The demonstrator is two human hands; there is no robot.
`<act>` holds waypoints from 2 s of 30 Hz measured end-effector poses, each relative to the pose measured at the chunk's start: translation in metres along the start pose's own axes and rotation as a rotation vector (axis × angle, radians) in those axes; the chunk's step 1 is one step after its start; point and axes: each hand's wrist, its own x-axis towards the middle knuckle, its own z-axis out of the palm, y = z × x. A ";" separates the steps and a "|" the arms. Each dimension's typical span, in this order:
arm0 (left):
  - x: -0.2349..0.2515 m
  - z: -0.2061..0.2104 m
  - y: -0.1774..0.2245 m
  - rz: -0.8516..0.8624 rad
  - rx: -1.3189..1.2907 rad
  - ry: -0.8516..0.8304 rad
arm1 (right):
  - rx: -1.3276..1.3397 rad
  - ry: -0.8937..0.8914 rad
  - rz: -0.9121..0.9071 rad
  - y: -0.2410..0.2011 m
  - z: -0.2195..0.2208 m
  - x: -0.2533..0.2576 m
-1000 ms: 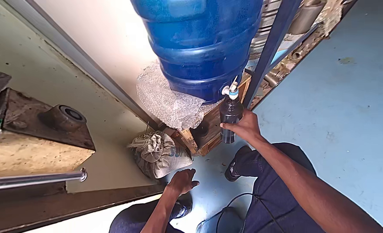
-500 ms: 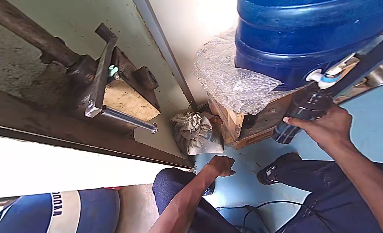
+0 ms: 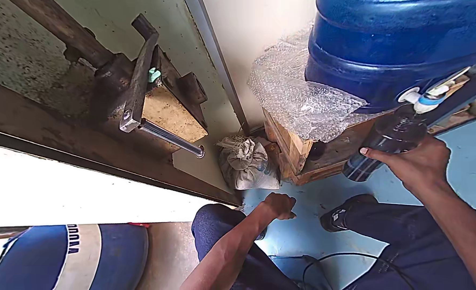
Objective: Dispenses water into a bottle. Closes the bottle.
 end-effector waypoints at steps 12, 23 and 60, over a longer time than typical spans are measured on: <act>0.004 0.001 0.000 0.007 0.025 -0.004 | 0.017 0.022 -0.001 0.003 -0.002 0.001; -0.011 -0.012 -0.009 0.077 -0.284 0.799 | -0.006 0.008 0.014 -0.004 -0.004 0.001; -0.048 -0.063 -0.054 -0.633 -0.263 0.461 | 0.033 -0.005 0.011 -0.003 -0.011 0.005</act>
